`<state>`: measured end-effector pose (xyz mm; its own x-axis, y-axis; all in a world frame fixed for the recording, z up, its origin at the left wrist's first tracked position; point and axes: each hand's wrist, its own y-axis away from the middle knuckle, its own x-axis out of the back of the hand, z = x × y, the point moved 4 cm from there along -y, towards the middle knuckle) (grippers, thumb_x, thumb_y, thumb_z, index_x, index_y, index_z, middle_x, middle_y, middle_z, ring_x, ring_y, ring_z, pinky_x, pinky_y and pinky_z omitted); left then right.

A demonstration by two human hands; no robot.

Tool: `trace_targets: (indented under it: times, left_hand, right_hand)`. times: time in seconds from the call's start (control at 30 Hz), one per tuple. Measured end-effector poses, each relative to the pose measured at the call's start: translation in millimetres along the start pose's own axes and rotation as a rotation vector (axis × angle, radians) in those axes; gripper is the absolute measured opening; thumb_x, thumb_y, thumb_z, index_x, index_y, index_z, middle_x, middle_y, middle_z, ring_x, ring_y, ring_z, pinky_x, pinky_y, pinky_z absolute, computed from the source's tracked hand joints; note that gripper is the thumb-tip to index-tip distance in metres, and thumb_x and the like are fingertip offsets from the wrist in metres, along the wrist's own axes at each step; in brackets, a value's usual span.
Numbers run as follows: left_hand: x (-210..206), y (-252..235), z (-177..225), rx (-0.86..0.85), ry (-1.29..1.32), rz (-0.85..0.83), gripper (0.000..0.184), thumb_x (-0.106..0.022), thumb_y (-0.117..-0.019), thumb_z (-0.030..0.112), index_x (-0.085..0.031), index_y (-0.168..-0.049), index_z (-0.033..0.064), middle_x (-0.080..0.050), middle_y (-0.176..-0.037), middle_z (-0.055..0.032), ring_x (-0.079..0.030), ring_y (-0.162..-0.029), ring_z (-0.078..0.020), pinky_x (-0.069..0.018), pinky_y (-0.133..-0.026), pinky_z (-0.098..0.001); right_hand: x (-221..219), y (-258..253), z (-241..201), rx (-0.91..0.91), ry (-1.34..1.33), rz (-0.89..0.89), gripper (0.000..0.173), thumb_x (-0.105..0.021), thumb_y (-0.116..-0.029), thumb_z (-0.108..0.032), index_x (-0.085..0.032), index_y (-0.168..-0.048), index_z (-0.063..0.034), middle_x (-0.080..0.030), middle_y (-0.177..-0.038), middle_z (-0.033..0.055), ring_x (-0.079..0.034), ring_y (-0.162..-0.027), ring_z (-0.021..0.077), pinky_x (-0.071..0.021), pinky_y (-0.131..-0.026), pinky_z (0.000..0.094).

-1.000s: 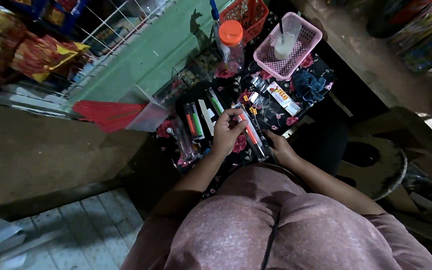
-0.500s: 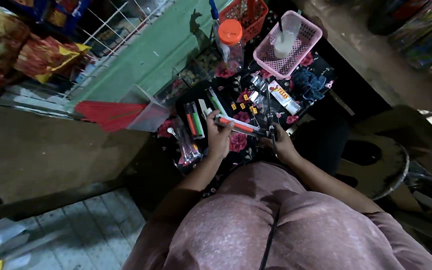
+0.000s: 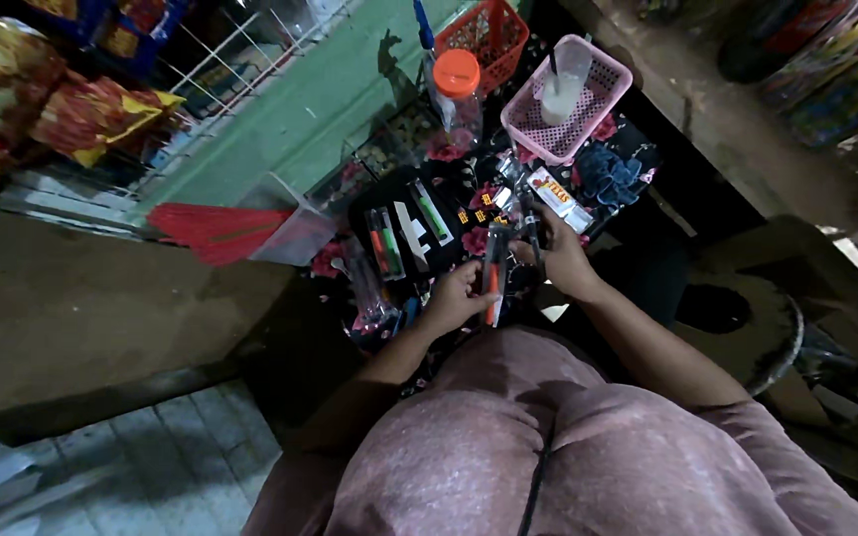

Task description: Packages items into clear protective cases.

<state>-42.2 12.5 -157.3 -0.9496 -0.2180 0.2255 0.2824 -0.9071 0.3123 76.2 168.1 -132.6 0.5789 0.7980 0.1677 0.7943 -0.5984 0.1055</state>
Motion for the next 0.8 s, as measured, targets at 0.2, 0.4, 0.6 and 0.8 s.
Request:
trace_targets:
  times: [0.2, 0.4, 0.6, 0.8]
  left_hand:
    - [35, -21, 23, -0.17, 0.474, 0.288, 0.036, -0.068, -0.0909, -0.002, -0.055, -0.124, -0.0002, -0.067, -0.103, -0.0043, -0.068, -0.089, -0.0105, -0.0608, -0.08, -0.0303]
    - [54, -26, 56, -0.213, 0.604, 0.38, 0.031, -0.063, -0.0951, -0.002, -0.053, -0.123, 0.0041, -0.065, -0.103, -0.0028, -0.069, -0.09, -0.0114, -0.0614, -0.081, -0.0317]
    - [52, -28, 69, -0.226, 0.636, 0.388, 0.028, -0.061, -0.0962, -0.002, -0.053, -0.122, 0.0057, -0.064, -0.103, -0.0022, -0.068, -0.091, -0.012, -0.0617, -0.081, -0.0325]
    - [50, -28, 70, -0.214, 0.633, 0.383, 0.028, -0.062, -0.0957, -0.003, -0.053, -0.121, 0.0063, -0.065, -0.103, -0.0019, -0.068, -0.092, -0.0114, -0.0615, -0.082, -0.032]
  right_hand:
    - [10, 31, 15, -0.061, -0.021, -0.123, 0.071, -0.063, -0.0944, -0.041, -0.04, -0.148, -0.0015, -0.067, -0.095, 0.0033, -0.065, -0.076, 0.0082, -0.0582, -0.069, 0.0282]
    - [-5, 71, 39, -0.106, 0.08, -0.346, 0.095, -0.059, -0.0882, -0.069, -0.036, -0.151, -0.0006, -0.065, -0.111, 0.0038, -0.062, -0.095, 0.0041, -0.0535, -0.086, 0.0266]
    - [-11, 73, 28, -0.105, 0.125, -0.352, 0.087, -0.059, -0.092, -0.06, -0.036, -0.15, 0.0004, -0.063, -0.105, 0.0041, -0.059, -0.089, 0.0039, -0.0523, -0.082, 0.026]
    - [-12, 68, 18, -0.058, 0.139, -0.325, 0.086, -0.062, -0.0918, -0.058, -0.037, -0.149, 0.0012, -0.063, -0.1, 0.0039, -0.06, -0.085, 0.0042, -0.0539, -0.079, 0.0258]
